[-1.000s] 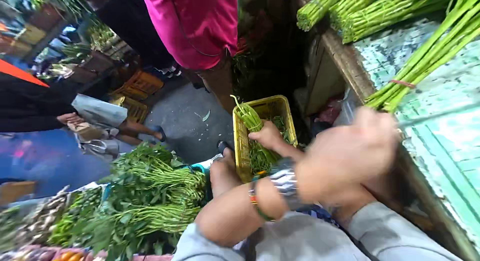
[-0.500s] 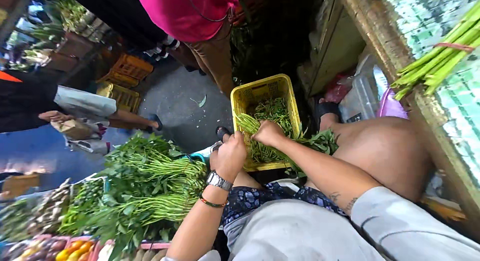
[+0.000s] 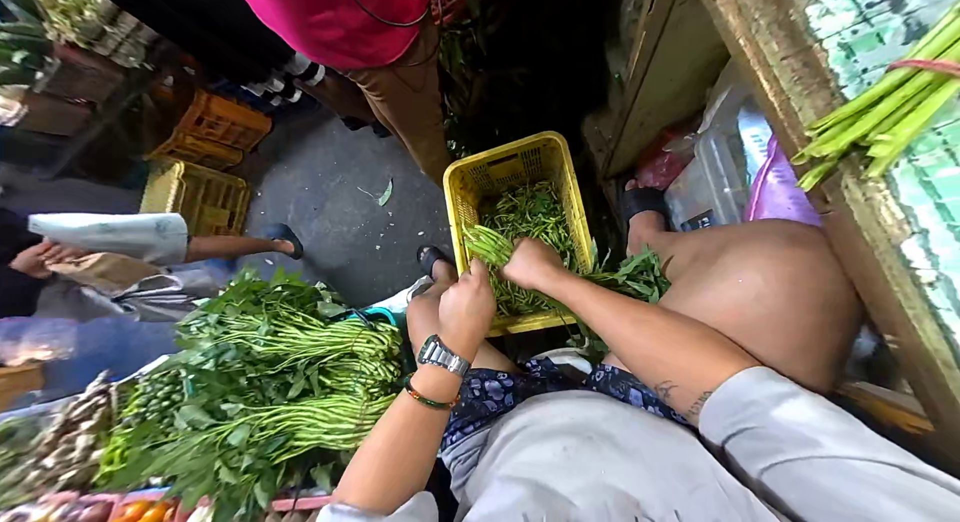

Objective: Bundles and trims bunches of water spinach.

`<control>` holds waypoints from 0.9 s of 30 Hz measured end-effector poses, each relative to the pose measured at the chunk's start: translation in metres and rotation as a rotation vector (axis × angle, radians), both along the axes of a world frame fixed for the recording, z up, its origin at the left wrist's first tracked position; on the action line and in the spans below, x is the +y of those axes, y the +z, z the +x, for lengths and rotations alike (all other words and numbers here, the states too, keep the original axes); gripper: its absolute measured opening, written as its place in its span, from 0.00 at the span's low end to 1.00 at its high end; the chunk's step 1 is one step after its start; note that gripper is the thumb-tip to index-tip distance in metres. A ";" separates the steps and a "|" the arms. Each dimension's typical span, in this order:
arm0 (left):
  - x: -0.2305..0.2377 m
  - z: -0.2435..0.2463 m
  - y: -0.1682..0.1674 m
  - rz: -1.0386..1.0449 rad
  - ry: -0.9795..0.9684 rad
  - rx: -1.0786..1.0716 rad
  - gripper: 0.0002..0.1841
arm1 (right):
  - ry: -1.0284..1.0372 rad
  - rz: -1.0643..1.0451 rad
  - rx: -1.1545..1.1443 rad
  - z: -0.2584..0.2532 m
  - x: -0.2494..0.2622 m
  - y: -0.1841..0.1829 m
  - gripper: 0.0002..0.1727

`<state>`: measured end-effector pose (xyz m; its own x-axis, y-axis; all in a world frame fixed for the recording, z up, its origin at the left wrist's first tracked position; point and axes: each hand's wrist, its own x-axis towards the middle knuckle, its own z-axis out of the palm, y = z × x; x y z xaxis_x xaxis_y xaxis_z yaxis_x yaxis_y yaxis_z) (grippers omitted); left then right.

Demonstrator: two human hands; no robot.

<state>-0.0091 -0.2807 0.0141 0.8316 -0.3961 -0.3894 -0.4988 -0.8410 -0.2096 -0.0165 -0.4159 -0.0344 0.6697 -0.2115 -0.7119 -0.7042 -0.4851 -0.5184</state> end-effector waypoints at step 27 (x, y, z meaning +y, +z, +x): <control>-0.019 0.001 -0.003 -0.151 0.085 0.296 0.11 | 0.157 -0.244 -0.086 -0.026 0.017 -0.019 0.21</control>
